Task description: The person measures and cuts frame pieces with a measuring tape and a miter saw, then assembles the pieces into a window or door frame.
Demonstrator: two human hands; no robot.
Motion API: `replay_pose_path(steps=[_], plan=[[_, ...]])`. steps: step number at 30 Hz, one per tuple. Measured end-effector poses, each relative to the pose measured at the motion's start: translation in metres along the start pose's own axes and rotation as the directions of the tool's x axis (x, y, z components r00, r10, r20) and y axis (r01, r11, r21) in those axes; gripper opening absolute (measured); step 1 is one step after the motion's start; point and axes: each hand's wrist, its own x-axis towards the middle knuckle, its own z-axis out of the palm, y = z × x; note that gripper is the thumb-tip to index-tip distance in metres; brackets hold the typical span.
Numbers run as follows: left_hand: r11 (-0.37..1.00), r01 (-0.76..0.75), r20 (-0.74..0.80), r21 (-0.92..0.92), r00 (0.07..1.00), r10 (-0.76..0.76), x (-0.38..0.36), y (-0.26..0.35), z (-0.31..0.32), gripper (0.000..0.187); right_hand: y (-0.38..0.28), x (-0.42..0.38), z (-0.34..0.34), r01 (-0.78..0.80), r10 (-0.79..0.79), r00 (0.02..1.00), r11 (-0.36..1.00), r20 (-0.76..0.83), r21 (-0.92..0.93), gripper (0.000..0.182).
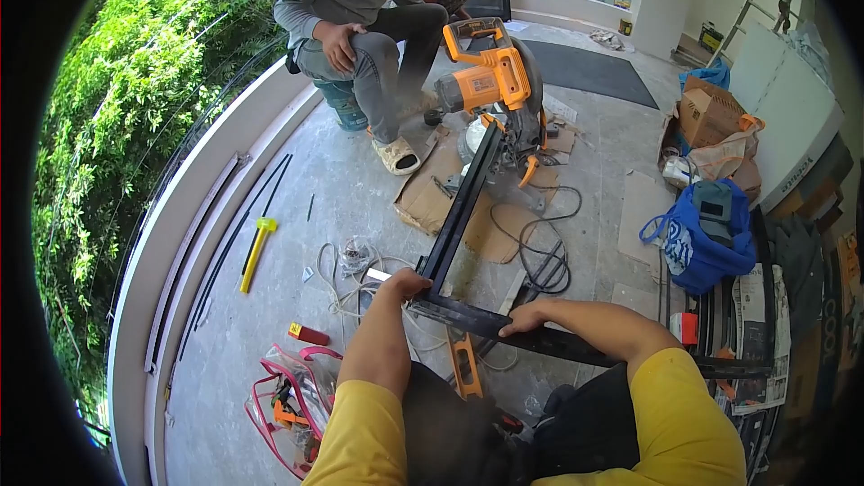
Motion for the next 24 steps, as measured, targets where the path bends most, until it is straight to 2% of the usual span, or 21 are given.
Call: replay_pose_path(steps=[22,24], plan=[[1.000,0.029,-0.001,0.007,1.000,-0.029,-0.005,0.006,-0.001,0.049,0.004,0.006,0.002,0.000,0.000,1.000,1.000,-0.006,-0.003,0.074],[0.996,0.063,0.058,0.062,0.996,-0.067,-0.005,0.009,-0.003,0.050,0.002,0.004,0.001,-0.014,0.014,1.000,1.000,0.000,0.003,0.076]])
